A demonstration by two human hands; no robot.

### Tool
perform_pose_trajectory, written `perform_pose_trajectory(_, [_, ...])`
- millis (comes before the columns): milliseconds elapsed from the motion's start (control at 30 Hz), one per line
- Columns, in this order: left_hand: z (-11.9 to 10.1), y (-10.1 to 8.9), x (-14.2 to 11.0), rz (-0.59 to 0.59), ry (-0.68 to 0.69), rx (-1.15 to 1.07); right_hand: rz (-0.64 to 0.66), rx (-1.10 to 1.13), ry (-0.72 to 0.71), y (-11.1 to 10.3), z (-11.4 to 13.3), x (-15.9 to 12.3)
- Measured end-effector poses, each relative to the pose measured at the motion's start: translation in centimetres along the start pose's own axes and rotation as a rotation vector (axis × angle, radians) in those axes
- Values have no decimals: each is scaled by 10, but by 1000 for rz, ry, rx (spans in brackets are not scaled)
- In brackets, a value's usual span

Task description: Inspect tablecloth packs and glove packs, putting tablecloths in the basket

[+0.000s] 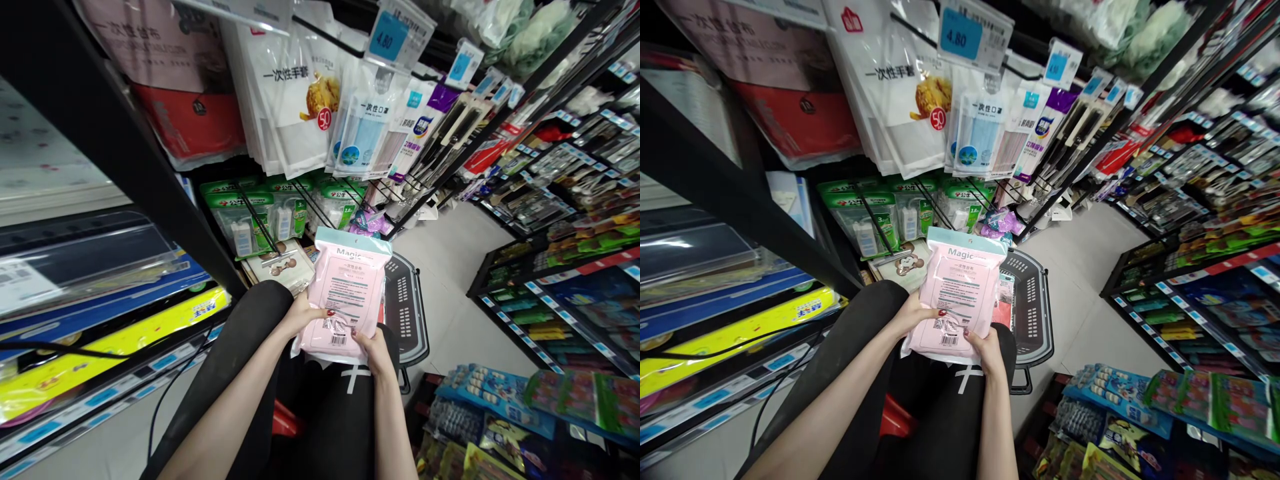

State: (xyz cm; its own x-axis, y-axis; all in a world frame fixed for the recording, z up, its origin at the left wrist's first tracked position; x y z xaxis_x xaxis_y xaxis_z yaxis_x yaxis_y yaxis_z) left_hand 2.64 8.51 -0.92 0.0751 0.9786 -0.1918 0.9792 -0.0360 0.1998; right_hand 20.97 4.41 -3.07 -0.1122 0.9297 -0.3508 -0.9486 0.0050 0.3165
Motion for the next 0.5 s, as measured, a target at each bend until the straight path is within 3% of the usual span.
perform_pose_trajectory(500, [3, 17, -7, 287, -167, -77, -146, 137, -69, -12, 1, 4])
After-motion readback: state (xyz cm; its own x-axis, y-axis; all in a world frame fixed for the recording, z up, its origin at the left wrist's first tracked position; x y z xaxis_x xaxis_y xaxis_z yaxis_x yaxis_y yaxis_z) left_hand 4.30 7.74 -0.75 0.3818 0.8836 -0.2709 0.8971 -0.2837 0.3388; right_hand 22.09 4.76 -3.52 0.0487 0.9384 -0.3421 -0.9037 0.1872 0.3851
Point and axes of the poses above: each hand's wrist, its own x-axis towards the middle knuckle, its own y-axis out of the palm, z = x × y, the point moved 6 cm from there along x, towards the middle knuckle, and after that the axes turned 7 degrees about x, right-handed, at the moved point
